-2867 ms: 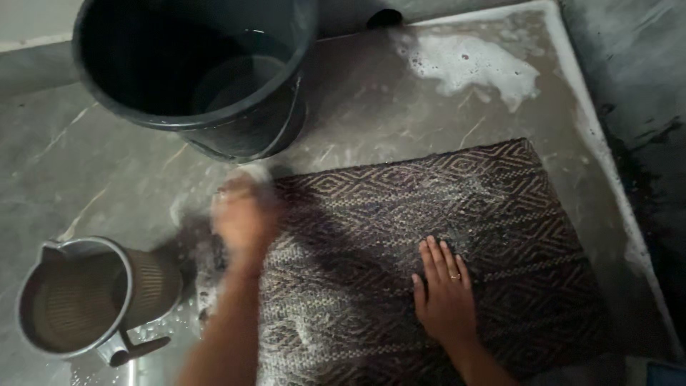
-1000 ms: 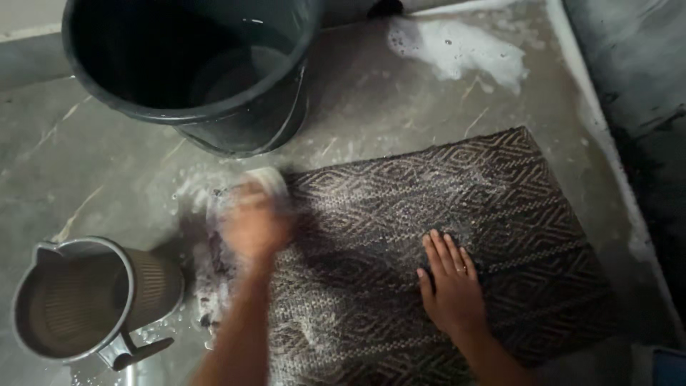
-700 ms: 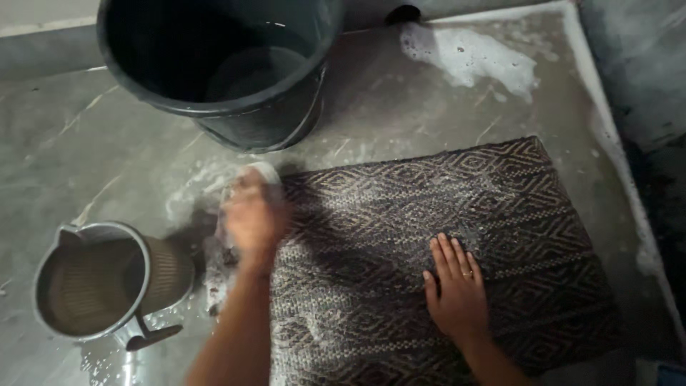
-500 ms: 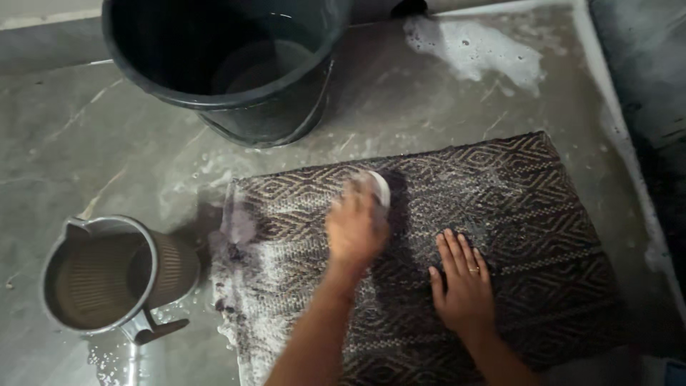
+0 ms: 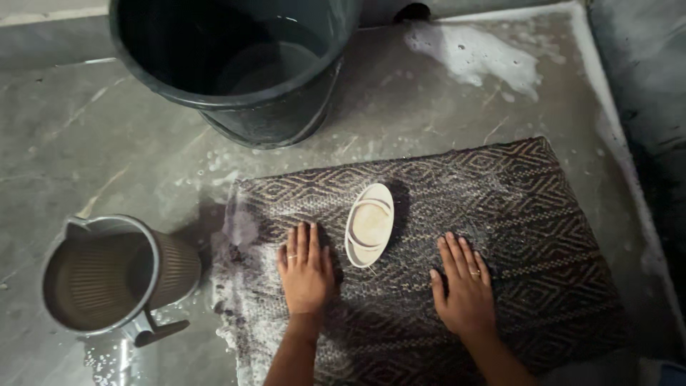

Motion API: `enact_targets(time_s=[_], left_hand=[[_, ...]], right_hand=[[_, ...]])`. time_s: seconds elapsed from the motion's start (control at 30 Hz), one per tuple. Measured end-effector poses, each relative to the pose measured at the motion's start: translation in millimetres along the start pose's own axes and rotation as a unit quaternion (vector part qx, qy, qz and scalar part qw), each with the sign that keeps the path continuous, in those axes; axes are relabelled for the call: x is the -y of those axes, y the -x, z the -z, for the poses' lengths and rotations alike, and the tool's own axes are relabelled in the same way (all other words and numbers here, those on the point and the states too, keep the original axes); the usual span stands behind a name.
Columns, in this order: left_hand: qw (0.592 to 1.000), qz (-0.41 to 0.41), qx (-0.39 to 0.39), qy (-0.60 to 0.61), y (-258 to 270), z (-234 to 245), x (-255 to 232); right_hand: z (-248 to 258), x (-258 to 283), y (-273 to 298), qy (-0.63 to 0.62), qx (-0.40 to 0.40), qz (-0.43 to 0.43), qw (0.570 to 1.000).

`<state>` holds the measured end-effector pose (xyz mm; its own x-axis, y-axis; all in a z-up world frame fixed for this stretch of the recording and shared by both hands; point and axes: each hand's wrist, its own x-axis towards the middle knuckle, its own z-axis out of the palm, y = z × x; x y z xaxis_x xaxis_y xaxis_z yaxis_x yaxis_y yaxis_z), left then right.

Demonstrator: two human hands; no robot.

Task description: The person pours water from a small plastic jug onto a patterned rug laid on a tiled floor. They then scrub the rug with a white sponge, creating suds, and continue to scrub different sections of the rug.

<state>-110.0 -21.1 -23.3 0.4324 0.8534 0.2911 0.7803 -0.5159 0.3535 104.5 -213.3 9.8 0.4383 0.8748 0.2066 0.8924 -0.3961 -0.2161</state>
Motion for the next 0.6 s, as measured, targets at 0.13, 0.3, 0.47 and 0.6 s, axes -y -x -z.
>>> enact_targets(time_s=[0.13,0.3,0.47,0.6], left_hand=[[1.000,-0.018,0.013,-0.013,7,7,2],[0.999,-0.037,0.010,-0.014,13,11,1],[0.999,-0.034,0.027,-0.014,20,26,1],[0.998,-0.034,0.032,-0.042,20,39,-3]], right_hand=[[1,0,0,-0.006,0.003,0.009,1.000],[-2,1,4,0.009,0.002,0.007,1.000],[6,2,7,-0.012,-0.005,0.022,1.000],[20,21,-15,-0.047,0.008,-0.078,0.996]])
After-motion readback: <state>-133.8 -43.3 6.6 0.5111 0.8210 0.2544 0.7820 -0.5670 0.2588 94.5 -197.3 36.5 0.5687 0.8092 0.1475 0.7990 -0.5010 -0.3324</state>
